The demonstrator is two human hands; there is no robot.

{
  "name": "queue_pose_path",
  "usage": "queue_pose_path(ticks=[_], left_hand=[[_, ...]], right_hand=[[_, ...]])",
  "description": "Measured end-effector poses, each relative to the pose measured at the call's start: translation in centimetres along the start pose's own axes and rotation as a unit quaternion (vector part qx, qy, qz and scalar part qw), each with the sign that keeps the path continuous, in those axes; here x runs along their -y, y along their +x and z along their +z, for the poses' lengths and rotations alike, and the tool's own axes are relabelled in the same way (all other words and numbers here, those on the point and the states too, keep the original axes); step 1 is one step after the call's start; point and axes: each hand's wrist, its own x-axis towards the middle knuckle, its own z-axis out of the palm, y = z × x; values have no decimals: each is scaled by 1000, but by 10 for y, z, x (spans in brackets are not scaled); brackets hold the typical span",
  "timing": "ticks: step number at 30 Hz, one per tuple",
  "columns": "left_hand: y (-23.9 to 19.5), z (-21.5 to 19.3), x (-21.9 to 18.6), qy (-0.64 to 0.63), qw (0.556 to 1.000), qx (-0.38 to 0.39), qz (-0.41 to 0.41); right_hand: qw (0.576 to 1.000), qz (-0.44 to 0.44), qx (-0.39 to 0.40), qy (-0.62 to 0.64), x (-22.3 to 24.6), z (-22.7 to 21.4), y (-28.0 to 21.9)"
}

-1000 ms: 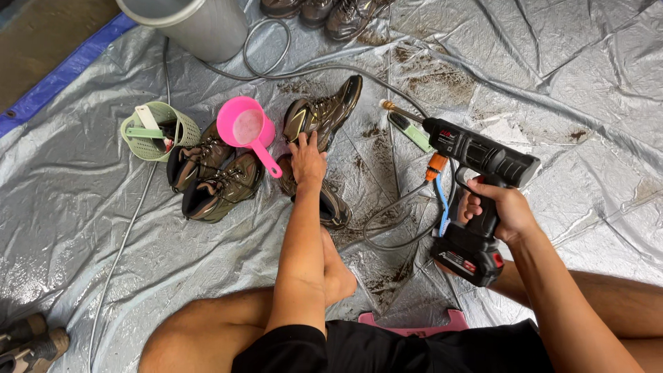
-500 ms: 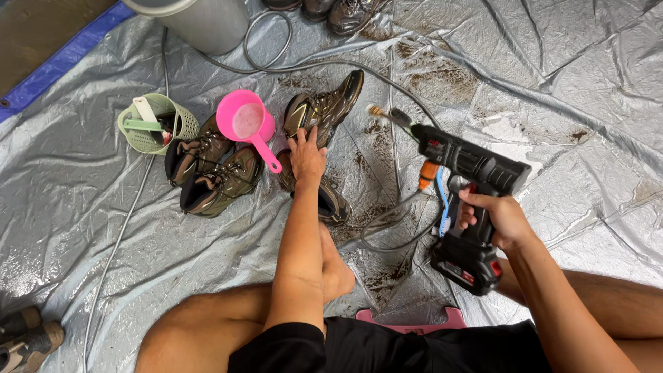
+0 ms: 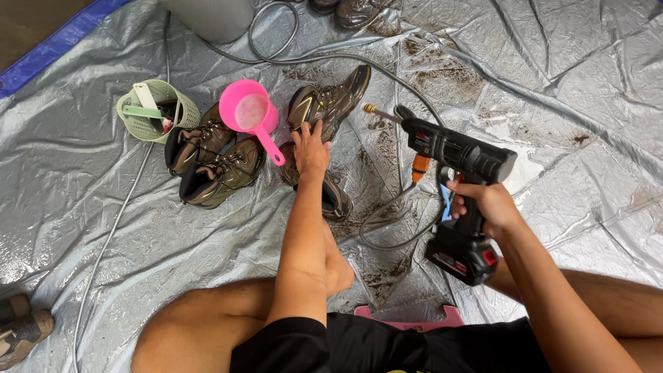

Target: The person uses a power drill with a brush attachment to scrub the exterior of a brown hiking boot. They then switch to a handheld blue brush, dipping it into a pink scoop of soapy water to scrub the boot's interior and exterior.

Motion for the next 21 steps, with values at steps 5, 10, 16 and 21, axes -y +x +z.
queue_pose_path(ticks=[5,10,16,21], left_hand=[[4,5,2,-11,1000,5,-4],[5,2,3,-18,1000,-7,-8],[1,0,2,-35,999,-2,-8],[10,10,8,-35,999,15,-5]], right_hand=[[1000,19,8,-8,3,-4,-16],[998,40,28,-25,10,1,-27],[995,29,68,-70,13,2,-14],[988,2,91,-121,20,6,0]])
